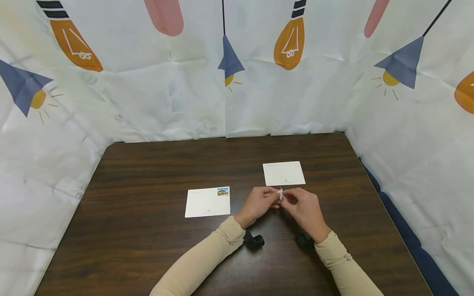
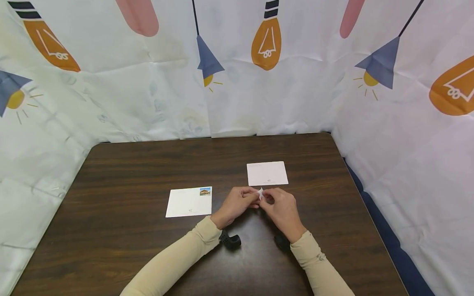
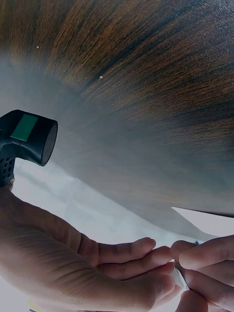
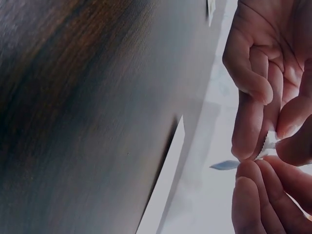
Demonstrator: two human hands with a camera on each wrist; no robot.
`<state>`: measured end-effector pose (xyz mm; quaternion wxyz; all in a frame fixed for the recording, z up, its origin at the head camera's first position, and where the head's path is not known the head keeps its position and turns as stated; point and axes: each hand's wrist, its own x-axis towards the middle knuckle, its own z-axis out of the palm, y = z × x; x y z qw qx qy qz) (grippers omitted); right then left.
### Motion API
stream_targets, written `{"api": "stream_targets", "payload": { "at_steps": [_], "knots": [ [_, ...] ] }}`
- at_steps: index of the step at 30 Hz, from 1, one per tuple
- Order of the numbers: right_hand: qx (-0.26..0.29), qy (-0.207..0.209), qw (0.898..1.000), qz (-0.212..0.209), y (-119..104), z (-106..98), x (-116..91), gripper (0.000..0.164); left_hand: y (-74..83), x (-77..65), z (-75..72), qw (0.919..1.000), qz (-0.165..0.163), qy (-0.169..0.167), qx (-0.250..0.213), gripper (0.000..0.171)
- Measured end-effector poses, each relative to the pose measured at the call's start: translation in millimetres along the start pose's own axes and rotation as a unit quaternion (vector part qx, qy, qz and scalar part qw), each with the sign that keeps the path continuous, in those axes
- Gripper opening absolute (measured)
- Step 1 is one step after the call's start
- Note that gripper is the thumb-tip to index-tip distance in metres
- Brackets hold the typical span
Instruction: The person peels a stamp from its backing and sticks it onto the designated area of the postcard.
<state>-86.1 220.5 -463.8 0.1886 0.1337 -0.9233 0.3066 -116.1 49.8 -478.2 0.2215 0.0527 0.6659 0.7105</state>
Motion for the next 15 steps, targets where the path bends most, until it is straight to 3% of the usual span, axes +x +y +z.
{"api": "stream_targets", "payload": {
  "at_steps": [15],
  "knots": [
    [-0.034, 0.033, 0.996, -0.076, 5.4, 5.4, -1.7, 0.011, 0.6, 0.6, 0.6, 0.9999, -0.001, 0.010, 0.011, 0.023]
  ]
}}
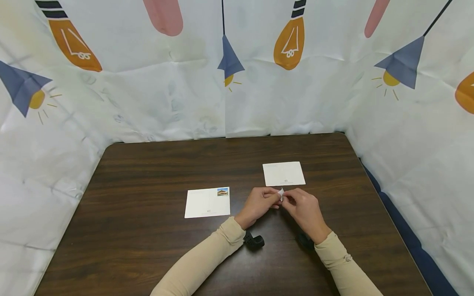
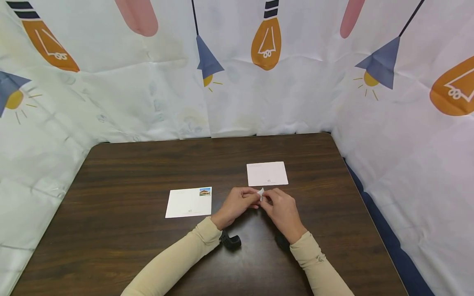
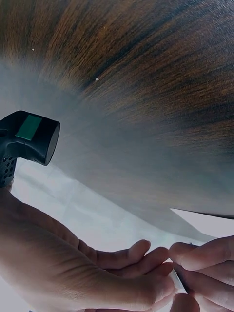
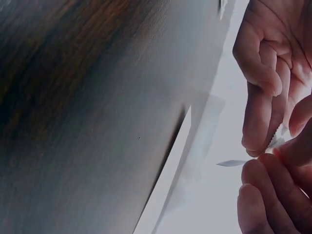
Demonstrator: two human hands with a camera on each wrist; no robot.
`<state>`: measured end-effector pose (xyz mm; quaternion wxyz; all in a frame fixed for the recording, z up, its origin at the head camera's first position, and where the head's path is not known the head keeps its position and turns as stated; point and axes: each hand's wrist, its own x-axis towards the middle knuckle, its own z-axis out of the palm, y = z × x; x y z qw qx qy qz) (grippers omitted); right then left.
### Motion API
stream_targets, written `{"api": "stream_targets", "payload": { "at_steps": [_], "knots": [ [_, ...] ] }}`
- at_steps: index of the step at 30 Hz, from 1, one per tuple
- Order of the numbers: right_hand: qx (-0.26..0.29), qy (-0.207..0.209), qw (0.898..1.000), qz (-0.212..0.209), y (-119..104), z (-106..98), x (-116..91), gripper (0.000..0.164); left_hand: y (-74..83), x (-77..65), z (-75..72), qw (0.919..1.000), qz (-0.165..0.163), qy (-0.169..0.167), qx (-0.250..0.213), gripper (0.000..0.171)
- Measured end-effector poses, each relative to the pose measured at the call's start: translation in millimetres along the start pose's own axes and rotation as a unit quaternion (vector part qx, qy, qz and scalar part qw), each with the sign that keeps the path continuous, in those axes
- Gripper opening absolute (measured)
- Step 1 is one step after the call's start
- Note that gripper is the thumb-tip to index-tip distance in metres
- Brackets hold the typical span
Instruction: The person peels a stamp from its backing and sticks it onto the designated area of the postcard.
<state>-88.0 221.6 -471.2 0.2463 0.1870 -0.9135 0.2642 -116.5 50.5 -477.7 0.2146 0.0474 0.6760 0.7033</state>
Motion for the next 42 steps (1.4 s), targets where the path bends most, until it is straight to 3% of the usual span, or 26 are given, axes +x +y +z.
{"api": "stream_targets", "payload": {
  "at_steps": [8, 16, 32, 42],
  "knots": [
    [0.015, -0.009, 1.000, -0.001, 2.4, 0.6, 0.0, 0.012, -2.6, 1.4, -1.2, 0.9996, 0.020, 0.002, 0.019, 0.023],
    [0.047, -0.022, 0.997, 0.054, 5.5, -3.2, 1.4, 0.014, -3.9, 3.8, -1.6, 0.9992, 0.025, 0.011, 0.029, 0.022],
    [0.085, -0.030, 0.985, 0.146, 10.6, -10.5, 4.9, 0.007, -3.2, 2.1, -4.8, 0.9993, 0.002, 0.022, 0.030, 0.023],
    [0.102, -0.010, 0.980, 0.171, 17.5, -15.1, 4.4, 0.005, -2.2, 0.8, -5.5, 0.9992, 0.007, 0.024, 0.031, 0.024]
  ]
}}
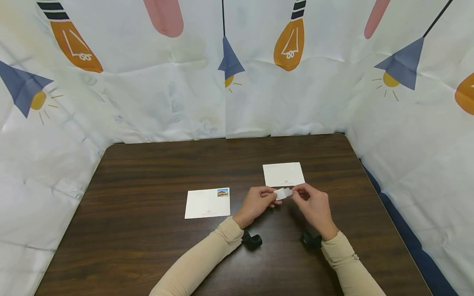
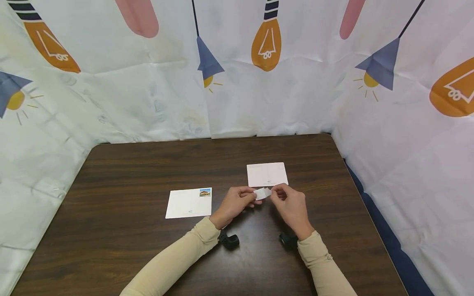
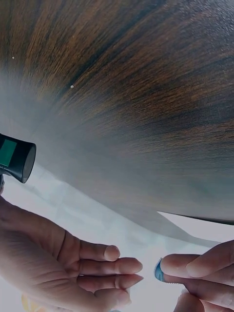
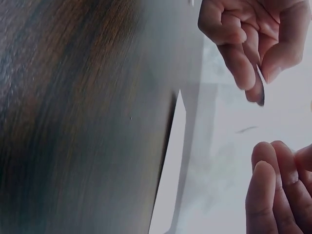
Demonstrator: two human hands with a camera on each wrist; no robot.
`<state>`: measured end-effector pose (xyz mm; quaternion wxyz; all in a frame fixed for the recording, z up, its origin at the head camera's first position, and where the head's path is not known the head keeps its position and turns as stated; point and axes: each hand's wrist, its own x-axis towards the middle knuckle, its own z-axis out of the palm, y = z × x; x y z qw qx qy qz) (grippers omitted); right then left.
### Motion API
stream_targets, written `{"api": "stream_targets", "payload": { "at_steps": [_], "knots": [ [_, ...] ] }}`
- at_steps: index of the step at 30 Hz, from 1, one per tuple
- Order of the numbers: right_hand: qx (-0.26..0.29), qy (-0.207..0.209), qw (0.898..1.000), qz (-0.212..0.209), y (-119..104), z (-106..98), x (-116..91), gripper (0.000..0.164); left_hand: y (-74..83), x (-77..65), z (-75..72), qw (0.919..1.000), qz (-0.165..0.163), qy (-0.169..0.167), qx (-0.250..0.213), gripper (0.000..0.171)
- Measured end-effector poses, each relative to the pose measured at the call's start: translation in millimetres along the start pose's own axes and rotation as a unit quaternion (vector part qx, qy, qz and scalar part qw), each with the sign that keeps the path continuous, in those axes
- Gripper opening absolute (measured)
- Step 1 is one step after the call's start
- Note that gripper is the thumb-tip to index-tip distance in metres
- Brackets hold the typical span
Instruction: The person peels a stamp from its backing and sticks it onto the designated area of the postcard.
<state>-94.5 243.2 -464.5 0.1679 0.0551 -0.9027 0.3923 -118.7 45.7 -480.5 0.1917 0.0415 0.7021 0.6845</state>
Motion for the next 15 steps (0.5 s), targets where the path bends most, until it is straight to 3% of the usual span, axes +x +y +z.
{"api": "stream_targets", "payload": {
  "at_steps": [15],
  "knots": [
    [0.036, 0.007, 0.997, 0.062, 5.6, -12.0, 2.2, 0.004, -2.3, -0.1, -2.0, 1.0000, -0.006, 0.005, 0.004, 0.025]
  ]
}}
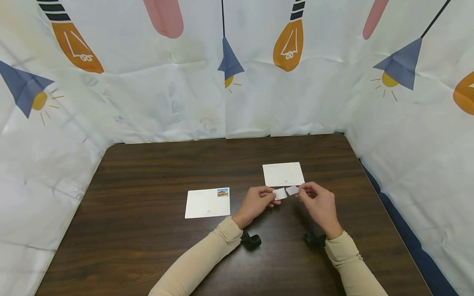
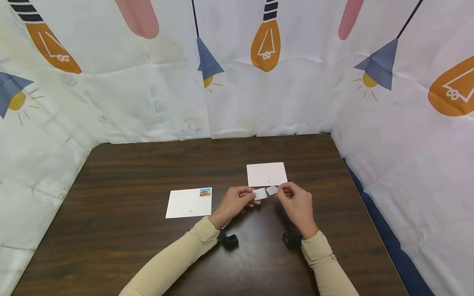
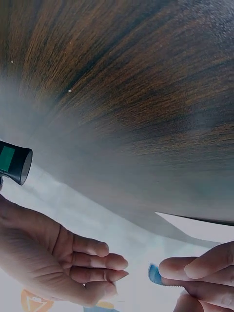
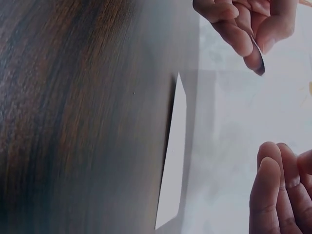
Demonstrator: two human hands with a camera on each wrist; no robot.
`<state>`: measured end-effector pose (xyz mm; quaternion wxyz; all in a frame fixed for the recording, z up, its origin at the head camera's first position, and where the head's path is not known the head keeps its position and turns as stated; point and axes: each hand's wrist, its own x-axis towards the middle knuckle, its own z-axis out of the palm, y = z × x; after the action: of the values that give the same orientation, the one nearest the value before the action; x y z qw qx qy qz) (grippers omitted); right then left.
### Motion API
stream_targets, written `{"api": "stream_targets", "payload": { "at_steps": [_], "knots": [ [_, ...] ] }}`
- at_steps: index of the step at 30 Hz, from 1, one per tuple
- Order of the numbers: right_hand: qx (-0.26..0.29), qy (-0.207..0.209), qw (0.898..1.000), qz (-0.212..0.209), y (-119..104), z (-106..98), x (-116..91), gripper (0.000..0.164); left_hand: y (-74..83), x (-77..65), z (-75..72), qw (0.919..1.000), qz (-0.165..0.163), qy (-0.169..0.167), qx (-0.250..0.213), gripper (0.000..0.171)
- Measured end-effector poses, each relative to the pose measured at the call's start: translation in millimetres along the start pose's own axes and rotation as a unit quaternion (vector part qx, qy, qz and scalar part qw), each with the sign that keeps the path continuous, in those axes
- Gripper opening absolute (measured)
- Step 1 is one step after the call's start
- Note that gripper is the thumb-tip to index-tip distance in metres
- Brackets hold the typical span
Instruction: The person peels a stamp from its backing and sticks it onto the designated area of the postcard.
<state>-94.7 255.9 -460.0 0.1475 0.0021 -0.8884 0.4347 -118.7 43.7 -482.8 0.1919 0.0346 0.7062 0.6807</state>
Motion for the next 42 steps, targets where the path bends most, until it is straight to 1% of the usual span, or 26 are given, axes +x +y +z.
{"api": "stream_targets", "payload": {
  "at_steps": [4, 11, 15, 19, 22, 34, 39, 42],
  "knots": [
    [0.006, -0.009, 1.000, 0.021, 1.8, -2.2, 0.0, 0.006, -1.1, -0.2, -1.1, 1.0000, -0.004, 0.002, 0.001, 0.025],
    [0.012, -0.026, 0.999, 0.046, 7.6, -3.6, -1.1, 0.008, -3.0, -0.9, -2.7, 0.9999, -0.005, 0.008, 0.010, 0.026],
    [0.016, -0.051, 0.996, 0.074, 11.5, -4.4, -2.4, 0.011, -2.8, -1.6, -3.9, 0.9999, -0.002, 0.010, 0.014, 0.025],
    [0.030, -0.078, 0.990, 0.110, 16.1, -4.3, -4.2, 0.014, -2.7, -1.8, -4.8, 0.9999, -0.007, 0.006, 0.013, 0.025],
    [0.032, -0.097, 0.987, 0.126, 19.5, -3.6, -6.3, 0.014, -3.3, -1.9, -4.9, 0.9999, -0.004, 0.003, 0.011, 0.025],
    [0.029, -0.152, 0.976, 0.155, 27.7, -2.9, -18.9, 0.015, -2.7, -3.3, -5.3, 1.0000, -0.006, 0.004, 0.001, 0.027],
    [0.040, -0.162, 0.971, 0.174, 28.8, -1.8, -22.5, 0.017, -1.4, -4.1, -5.2, 1.0000, -0.005, 0.004, -0.004, 0.027],
    [0.049, -0.164, 0.969, 0.176, 27.4, -1.5, -24.7, 0.017, -1.2, -4.6, -5.1, 1.0000, -0.005, 0.003, -0.006, 0.027]
  ]
}}
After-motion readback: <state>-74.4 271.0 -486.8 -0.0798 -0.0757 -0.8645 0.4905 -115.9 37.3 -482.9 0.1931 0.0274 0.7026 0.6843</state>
